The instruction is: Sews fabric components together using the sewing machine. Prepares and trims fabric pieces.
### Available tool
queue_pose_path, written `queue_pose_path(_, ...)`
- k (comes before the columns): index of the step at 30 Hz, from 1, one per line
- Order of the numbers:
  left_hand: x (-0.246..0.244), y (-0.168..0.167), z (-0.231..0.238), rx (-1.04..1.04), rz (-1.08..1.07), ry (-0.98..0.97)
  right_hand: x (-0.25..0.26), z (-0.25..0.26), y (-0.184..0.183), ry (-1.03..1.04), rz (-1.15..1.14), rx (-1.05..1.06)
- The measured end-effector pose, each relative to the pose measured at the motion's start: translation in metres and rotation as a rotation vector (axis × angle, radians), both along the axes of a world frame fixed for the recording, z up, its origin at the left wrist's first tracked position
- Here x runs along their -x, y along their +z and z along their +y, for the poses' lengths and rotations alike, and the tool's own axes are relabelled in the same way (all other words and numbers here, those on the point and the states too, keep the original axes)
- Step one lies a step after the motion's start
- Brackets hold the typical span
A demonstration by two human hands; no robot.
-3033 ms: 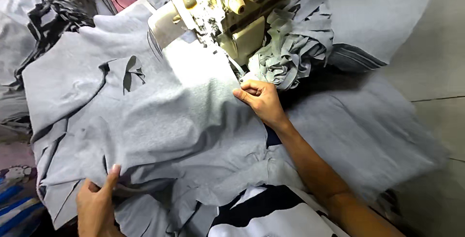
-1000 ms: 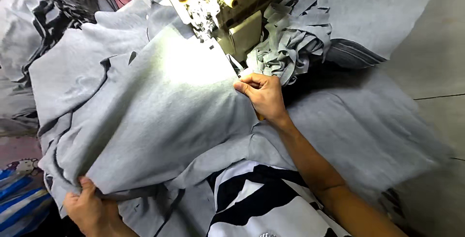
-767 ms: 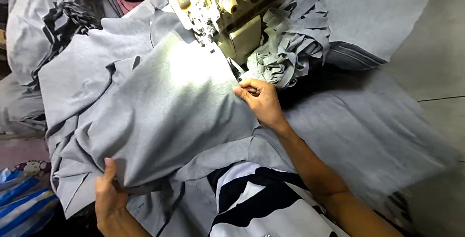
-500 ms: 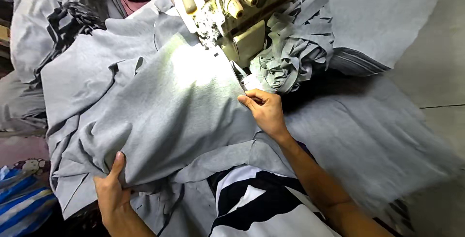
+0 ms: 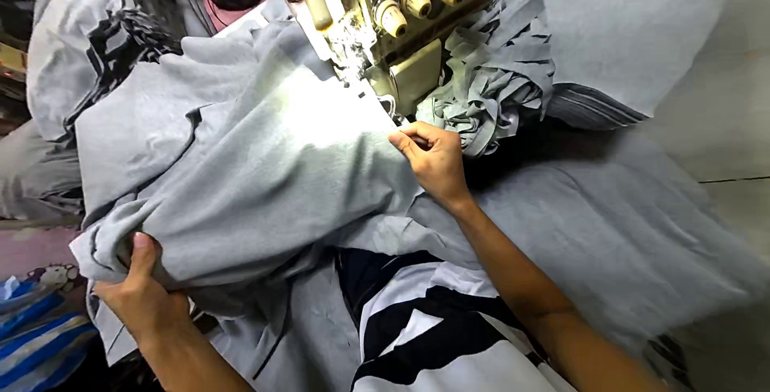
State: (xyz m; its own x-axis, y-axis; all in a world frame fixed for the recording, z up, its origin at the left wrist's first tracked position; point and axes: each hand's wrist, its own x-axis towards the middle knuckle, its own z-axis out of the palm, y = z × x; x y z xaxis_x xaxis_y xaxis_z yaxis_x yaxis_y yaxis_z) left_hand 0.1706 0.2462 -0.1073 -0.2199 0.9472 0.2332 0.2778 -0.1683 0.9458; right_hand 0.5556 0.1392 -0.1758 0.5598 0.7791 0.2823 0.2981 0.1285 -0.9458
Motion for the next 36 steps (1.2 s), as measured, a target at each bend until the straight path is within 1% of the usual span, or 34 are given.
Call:
queue_pose_path(4,0.004,0.005,0.015,-0.060,-0.001,-0.025,-0.003,0.003,0.003,0.033,0.009,-0.007)
queue_pose_path(6,0.005,0.003,0.014,-0.064,0.006,-0.034,-0.005,0.005,0.004,0.054,0.010,-0.007)
queue_pose_path(8,0.012,-0.001,0.006,-0.032,0.064,-0.089,-0.007,0.003,0.002,0.071,-0.016,0.026)
queue_pose_path(10,0.024,-0.007,-0.010,0.086,0.171,-0.161,-0.007,-0.020,-0.001,0.106,-0.026,0.085)
queue_pose_path(13,0.032,-0.015,-0.047,0.262,0.361,-0.238,-0.008,-0.050,-0.005,0.162,-0.018,0.202)
queue_pose_path(16,0.032,-0.026,-0.074,0.262,0.416,-0.245,-0.007,-0.070,-0.010,0.178,-0.013,0.311)
queue_pose_path(19,0.028,-0.027,-0.088,0.229,0.434,-0.145,-0.004,-0.076,-0.014,0.158,-0.058,0.423)
queue_pose_path(24,0.035,-0.020,-0.088,0.167,0.346,-0.094,0.002,-0.077,-0.016,0.118,-0.193,0.551)
queue_pose_path(27,0.036,-0.019,-0.082,0.184,0.265,-0.069,0.003,-0.079,-0.021,0.087,-0.196,0.568)
queue_pose_path(30,0.050,-0.017,-0.074,0.237,0.155,-0.037,-0.002,-0.085,-0.034,0.101,-0.080,0.487)
queue_pose_path(32,0.070,-0.015,-0.064,0.237,0.071,-0.050,-0.006,-0.088,-0.040,0.153,0.009,0.364)
queue_pose_path(34,0.093,-0.015,-0.054,0.204,-0.016,-0.091,-0.009,-0.091,-0.041,0.216,0.074,0.261)
queue_pose_path(36,0.103,-0.019,-0.046,0.153,-0.069,-0.165,-0.012,-0.093,-0.043,0.246,0.111,0.213)
